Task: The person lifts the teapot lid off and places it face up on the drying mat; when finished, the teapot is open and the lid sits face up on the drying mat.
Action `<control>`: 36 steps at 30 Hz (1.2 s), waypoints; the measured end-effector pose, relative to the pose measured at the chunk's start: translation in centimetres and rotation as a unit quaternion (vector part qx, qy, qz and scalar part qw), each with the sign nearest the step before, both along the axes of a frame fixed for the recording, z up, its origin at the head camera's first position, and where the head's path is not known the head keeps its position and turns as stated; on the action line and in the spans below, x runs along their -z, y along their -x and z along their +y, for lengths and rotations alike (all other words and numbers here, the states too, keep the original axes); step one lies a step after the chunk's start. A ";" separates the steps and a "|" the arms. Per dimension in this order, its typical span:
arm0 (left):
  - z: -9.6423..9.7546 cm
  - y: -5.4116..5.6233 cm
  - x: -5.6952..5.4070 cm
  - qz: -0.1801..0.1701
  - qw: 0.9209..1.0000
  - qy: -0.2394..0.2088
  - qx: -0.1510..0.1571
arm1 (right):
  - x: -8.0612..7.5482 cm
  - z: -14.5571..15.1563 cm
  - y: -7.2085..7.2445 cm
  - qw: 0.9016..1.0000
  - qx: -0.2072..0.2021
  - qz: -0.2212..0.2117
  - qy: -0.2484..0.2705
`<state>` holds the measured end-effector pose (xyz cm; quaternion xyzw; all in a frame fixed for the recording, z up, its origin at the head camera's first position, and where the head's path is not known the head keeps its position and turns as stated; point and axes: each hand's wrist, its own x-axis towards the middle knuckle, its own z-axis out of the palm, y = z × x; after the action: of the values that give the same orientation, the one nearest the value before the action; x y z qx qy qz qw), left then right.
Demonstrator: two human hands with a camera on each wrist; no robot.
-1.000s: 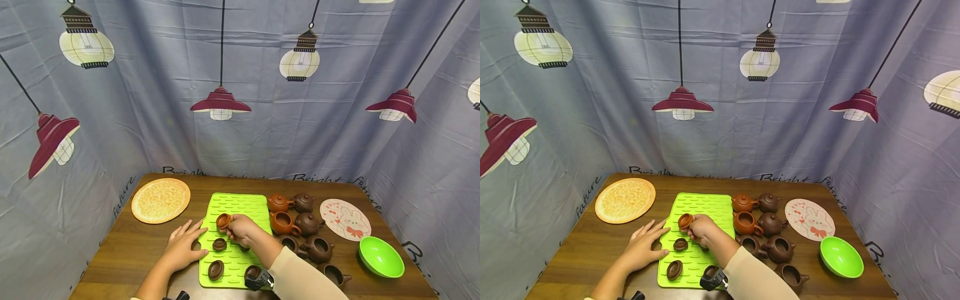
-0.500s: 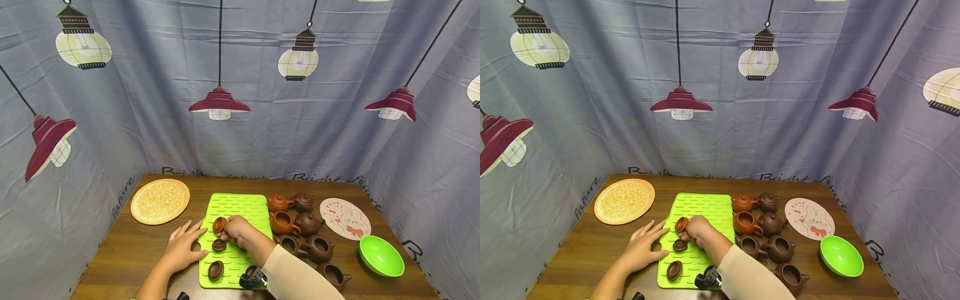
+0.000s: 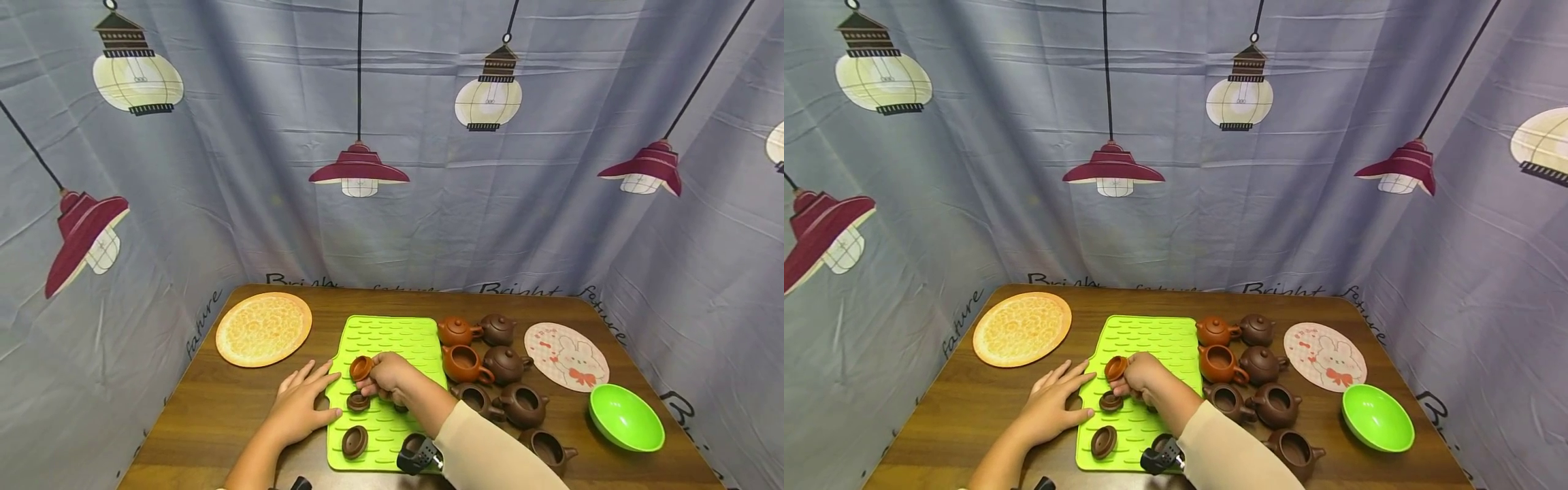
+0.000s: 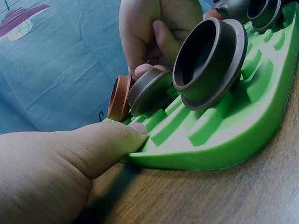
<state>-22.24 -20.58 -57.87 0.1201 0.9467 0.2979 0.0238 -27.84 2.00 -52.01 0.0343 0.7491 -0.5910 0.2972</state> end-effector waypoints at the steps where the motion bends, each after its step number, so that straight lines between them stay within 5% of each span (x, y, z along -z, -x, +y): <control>1: 0.0 0.0 0.0 0.001 1.000 -0.001 0.000 | -0.1 0.2 0.0 1.000 -0.004 -0.001 0.002; 12: 0.2 0.0 -0.2 -0.001 1.000 -0.004 0.003 | -1.7 1.9 -0.5 1.000 -0.024 0.007 -0.002; 27: 0.0 0.0 0.0 -0.006 1.000 -0.004 0.002 | -4.6 6.1 -1.9 0.988 -0.070 0.132 -0.043; 36: 0.0 0.0 0.1 -0.005 1.000 -0.004 0.001 | -4.2 9.8 -2.1 0.976 -0.033 0.202 -0.077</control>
<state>-22.23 -20.53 -57.94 0.1199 0.9452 0.3024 0.0288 -25.71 11.76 -47.80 -0.0878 0.8378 -0.5160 0.1552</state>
